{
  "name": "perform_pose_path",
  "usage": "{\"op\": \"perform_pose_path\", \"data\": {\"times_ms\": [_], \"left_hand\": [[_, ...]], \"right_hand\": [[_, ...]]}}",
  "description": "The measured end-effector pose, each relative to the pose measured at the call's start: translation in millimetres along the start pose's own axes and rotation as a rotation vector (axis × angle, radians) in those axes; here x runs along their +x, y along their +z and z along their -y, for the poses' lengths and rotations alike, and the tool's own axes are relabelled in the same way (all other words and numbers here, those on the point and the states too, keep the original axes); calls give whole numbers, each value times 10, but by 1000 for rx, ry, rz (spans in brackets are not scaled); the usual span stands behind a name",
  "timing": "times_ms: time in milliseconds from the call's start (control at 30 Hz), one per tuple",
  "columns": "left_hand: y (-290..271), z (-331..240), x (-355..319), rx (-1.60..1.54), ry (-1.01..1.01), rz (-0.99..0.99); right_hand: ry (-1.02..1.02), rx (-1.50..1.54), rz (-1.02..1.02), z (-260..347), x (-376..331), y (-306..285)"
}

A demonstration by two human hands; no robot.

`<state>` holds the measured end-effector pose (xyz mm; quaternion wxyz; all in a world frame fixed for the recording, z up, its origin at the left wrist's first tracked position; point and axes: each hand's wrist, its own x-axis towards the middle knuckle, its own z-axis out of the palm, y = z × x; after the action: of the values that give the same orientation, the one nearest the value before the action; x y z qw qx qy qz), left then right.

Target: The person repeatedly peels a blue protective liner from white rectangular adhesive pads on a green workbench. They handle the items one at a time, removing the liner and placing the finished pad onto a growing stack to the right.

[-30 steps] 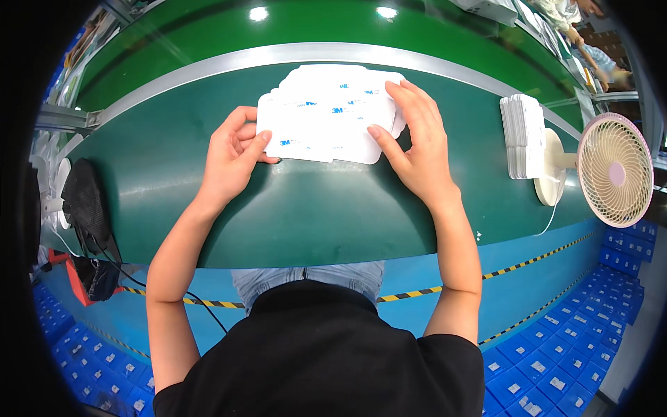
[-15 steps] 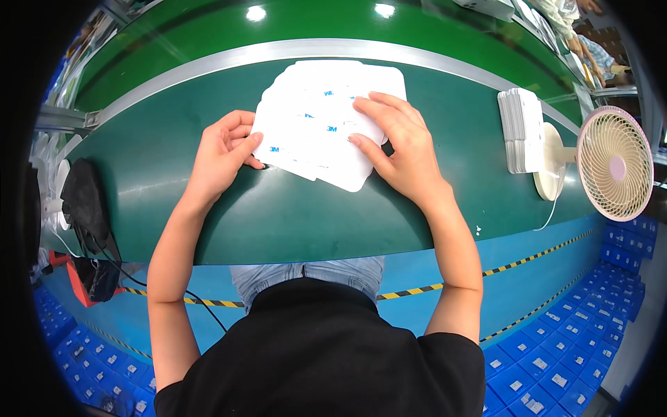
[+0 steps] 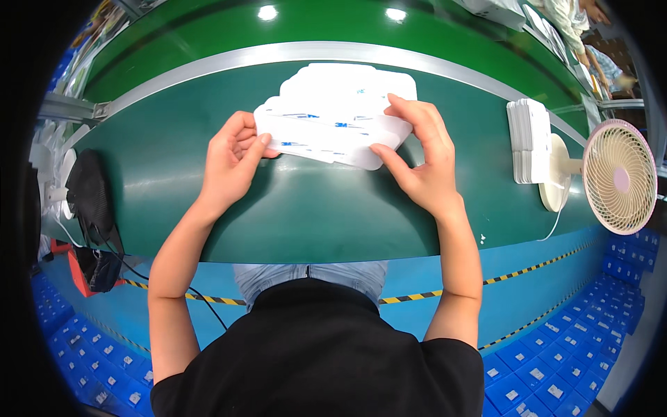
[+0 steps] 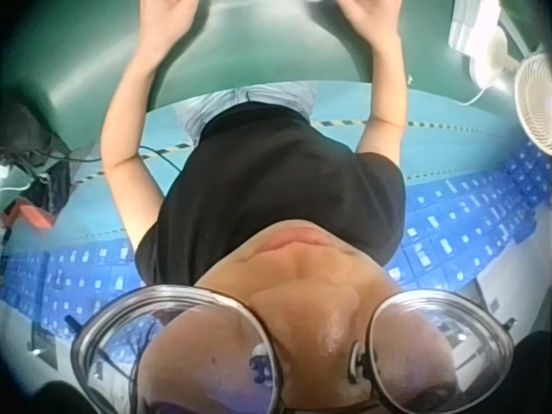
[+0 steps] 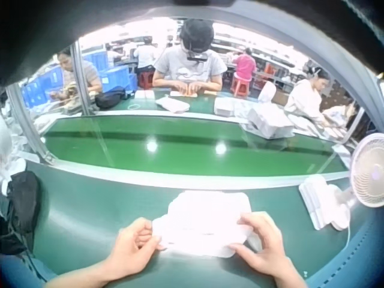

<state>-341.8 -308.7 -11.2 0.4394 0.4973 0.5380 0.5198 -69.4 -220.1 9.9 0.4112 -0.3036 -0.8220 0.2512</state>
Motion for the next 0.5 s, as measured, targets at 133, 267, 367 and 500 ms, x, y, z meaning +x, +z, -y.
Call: {"op": "perform_pose_path", "data": {"times_ms": [133, 267, 367, 500], "left_hand": [[27, -43, -20, 101, 60, 26], [-1, -81, -23, 473, 395, -52], [-17, -190, -137, 520, 516, -84], [24, -321, -431, 405, 509, -22]], "right_hand": [[184, 49, 13, 19, -53, 65], [-103, -210, -7, 147, -40, -34], [-222, -219, -117, 324, -76, -39], [-262, -153, -134, 468, -278, -74]]}}
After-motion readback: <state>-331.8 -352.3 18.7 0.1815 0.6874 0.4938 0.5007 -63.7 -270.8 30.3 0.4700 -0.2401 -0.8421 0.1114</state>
